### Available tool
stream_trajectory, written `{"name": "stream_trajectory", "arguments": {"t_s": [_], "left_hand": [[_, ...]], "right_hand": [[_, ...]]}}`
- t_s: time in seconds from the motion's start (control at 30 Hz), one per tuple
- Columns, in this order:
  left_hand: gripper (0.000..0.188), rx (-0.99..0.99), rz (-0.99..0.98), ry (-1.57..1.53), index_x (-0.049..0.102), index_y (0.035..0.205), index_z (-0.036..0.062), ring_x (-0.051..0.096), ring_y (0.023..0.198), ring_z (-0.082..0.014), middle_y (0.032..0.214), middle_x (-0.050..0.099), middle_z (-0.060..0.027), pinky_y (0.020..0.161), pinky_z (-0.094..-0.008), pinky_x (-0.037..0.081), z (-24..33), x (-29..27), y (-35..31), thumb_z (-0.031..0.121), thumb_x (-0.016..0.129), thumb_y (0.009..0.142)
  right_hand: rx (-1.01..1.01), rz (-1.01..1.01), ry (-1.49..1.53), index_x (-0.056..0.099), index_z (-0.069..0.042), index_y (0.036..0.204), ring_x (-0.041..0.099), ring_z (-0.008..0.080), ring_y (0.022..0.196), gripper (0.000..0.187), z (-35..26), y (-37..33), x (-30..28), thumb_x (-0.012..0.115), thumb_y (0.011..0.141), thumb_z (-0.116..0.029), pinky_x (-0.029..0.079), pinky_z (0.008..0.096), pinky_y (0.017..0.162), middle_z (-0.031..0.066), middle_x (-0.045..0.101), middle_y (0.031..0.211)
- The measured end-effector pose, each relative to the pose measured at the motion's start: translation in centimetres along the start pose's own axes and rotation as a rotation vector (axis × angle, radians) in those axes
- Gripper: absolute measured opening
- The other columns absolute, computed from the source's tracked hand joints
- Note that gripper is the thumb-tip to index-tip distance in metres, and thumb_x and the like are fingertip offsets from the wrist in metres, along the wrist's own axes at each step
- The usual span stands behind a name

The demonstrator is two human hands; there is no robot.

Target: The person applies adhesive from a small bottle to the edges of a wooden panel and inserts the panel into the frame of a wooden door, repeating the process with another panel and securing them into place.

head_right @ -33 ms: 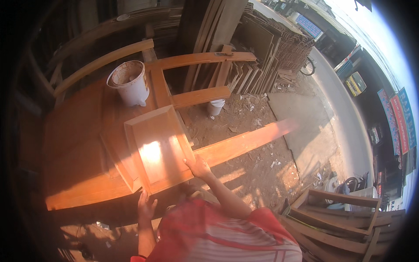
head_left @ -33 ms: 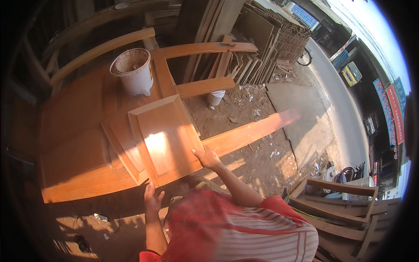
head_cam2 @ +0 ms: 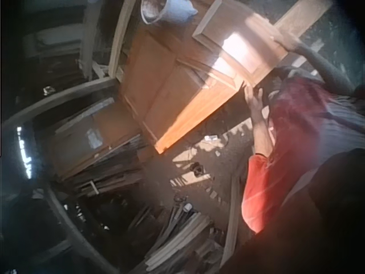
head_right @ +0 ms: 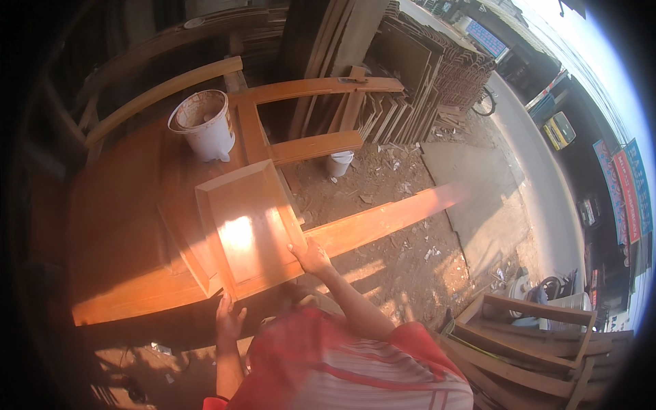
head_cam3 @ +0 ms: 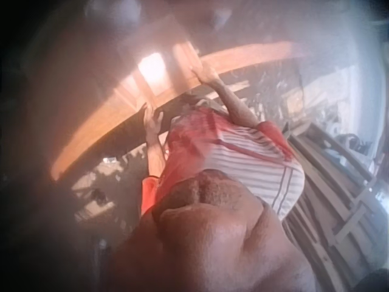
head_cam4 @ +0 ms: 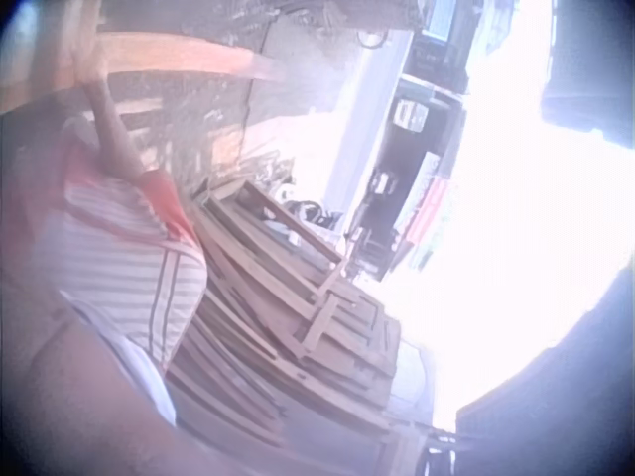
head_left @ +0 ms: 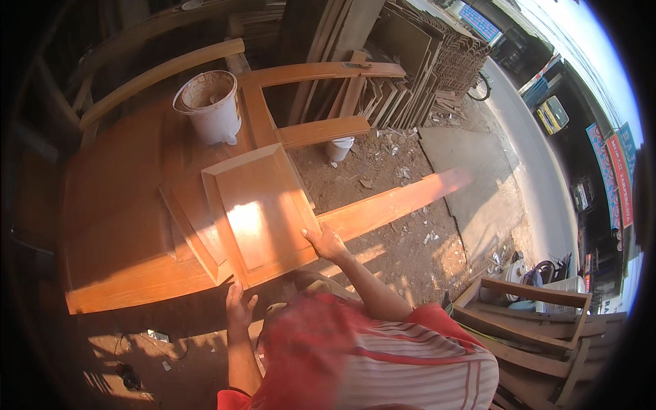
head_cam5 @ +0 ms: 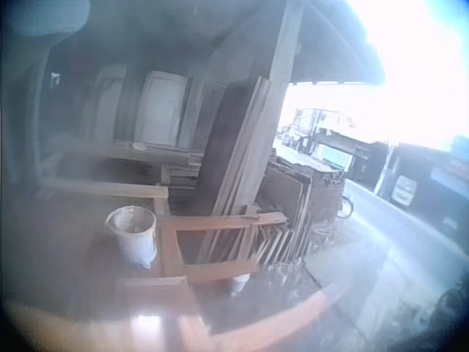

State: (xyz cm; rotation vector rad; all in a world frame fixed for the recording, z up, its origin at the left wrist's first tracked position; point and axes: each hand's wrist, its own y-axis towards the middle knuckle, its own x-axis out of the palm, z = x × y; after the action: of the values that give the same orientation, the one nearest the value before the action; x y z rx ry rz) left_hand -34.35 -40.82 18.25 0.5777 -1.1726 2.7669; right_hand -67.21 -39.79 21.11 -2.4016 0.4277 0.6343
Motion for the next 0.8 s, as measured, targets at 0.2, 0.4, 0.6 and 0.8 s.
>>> {"name": "stream_trajectory", "arguments": {"t_s": [0.2, 0.4, 0.6, 0.8], "left_hand": [[0.033, -0.001, -0.011, 0.019, 0.058, 0.118, 0.0176, 0.053, 0.106, -0.0093, 0.111, 0.054, 0.0056, 0.083, -0.0336, 0.052, -0.6, -0.4, 0.9, 0.045, 0.064, 0.100], [0.028, 0.003, -0.014, 0.014, 0.059, 0.110, 0.0185, 0.053, 0.105, -0.0105, 0.109, 0.056, 0.0056, 0.089, -0.0371, 0.050, -0.3, 0.5, 1.8, 0.044, 0.067, 0.099], [0.026, -0.032, -0.013, -0.074, 0.058, 0.109, 0.0159, 0.059, 0.098, -0.0131, 0.106, 0.058, 0.0017, 0.082, -0.0314, 0.054, -0.7, -0.4, 2.1, 0.036, 0.070, 0.098], [0.027, -0.016, -0.041, -0.075, 0.058, 0.111, 0.0136, 0.060, 0.100, -0.0148, 0.108, 0.060, -0.0007, 0.082, -0.0318, 0.054, -1.3, -1.0, 2.0, 0.035, 0.069, 0.099]], "right_hand": [[-0.026, 0.026, 0.028, 0.055, 0.015, 0.128, 0.061, 0.0470, 0.120, 0.084, -0.1, 0.4, -0.2, 0.064, 0.092, -0.061, 0.047, 0.0514, 0.101, 0.0369, 0.063, 0.123], [-0.018, 0.036, 0.122, 0.062, 0.006, 0.111, 0.064, 0.0241, 0.078, 0.066, 0.0, 1.0, -0.6, 0.070, 0.091, -0.056, 0.052, 0.0404, 0.070, 0.0164, 0.067, 0.087], [-0.033, 0.025, 0.202, 0.060, -0.003, 0.096, 0.048, 0.0081, 0.057, 0.047, -0.9, 0.6, 0.2, 0.069, 0.097, -0.049, 0.040, 0.0280, 0.050, -0.0009, 0.053, 0.069], [-0.060, 0.063, 0.105, 0.059, -0.001, 0.097, 0.051, 0.0112, 0.063, 0.050, 0.4, 1.0, 0.4, 0.070, 0.096, -0.050, 0.043, 0.0311, 0.055, 0.0027, 0.056, 0.073]]}}
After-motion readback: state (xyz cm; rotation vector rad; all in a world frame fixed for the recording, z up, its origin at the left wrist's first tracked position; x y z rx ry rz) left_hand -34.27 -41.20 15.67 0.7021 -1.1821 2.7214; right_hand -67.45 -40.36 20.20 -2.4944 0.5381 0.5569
